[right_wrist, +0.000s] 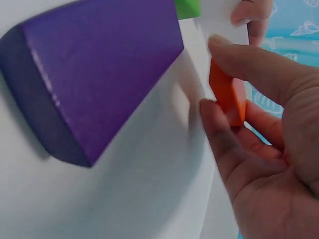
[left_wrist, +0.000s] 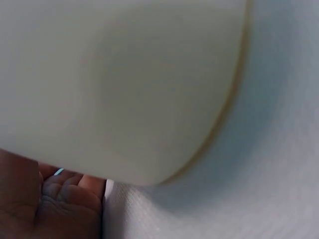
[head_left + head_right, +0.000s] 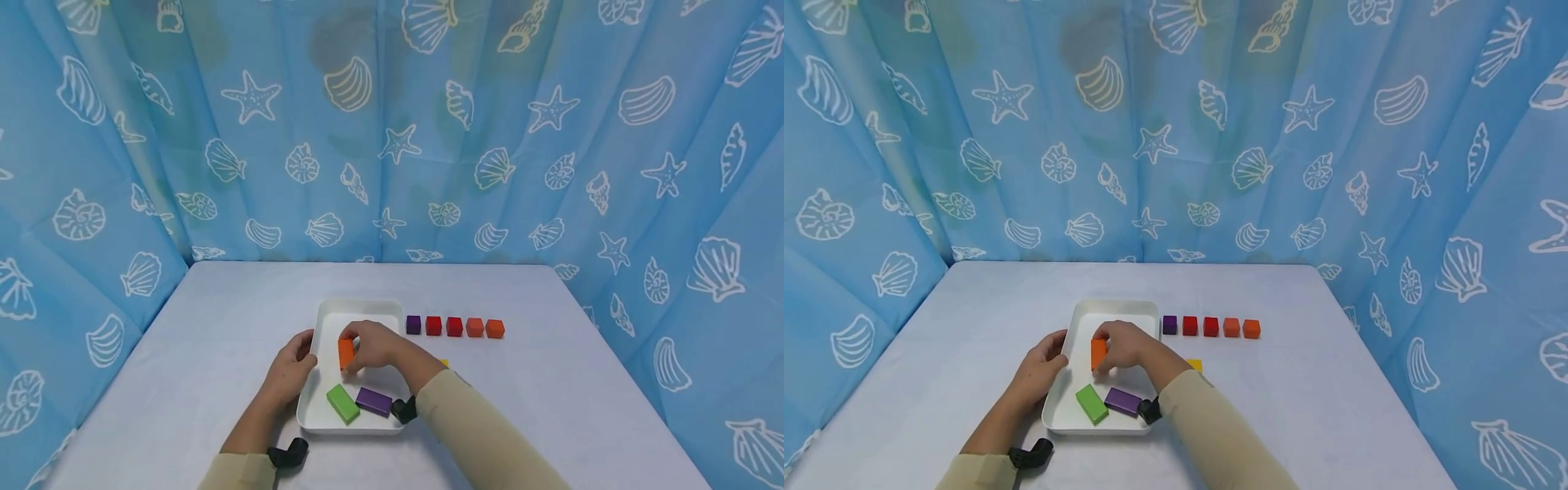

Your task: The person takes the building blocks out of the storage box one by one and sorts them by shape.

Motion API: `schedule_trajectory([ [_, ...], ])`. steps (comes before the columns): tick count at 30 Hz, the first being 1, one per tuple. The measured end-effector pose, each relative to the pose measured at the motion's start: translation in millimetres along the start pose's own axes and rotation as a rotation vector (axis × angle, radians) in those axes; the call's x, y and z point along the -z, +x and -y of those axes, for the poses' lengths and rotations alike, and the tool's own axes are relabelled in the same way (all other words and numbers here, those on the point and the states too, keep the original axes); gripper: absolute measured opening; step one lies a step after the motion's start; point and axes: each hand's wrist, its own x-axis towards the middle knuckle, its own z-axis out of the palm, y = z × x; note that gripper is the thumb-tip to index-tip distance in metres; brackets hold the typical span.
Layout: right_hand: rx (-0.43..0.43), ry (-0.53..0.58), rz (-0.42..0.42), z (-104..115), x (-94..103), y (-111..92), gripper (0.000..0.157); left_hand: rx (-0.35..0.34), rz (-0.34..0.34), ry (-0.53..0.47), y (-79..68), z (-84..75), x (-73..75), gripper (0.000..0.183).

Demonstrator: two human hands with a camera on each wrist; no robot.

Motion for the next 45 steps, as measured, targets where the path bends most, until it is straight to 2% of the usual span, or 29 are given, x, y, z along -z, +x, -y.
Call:
schedule_trajectory([
  [5, 0.025, 0.093, -0.031, -1, 8.2, -12, 0.062, -0.001, 0.001, -0.006, -2.1, 0.1, -3.0, 0.063],
  [13, -0.035, 0.156, -0.121, -10, 31.4, -46, 0.071, -0.013, -0.001, 0.017, -2.6, -1.3, -0.6, 0.064],
  [25, -0.11, 0.156, -0.239, -66, 48.6, -104, 0.077, -0.031, 0.022, -0.005, -4.1, 2.9, -0.5, 0.064],
  [37, -0.22, 0.085, -0.266, -125, 54.3, -137, 0.072, -0.024, 0.029, -0.02, -3.3, -0.9, 1.1, 0.065],
  [45, -0.277, 0.052, -0.212, -141, 59.6, -144, 0.072, -0.006, 0.028, -0.004, -2.5, -2.7, 2.3, 0.066],
])
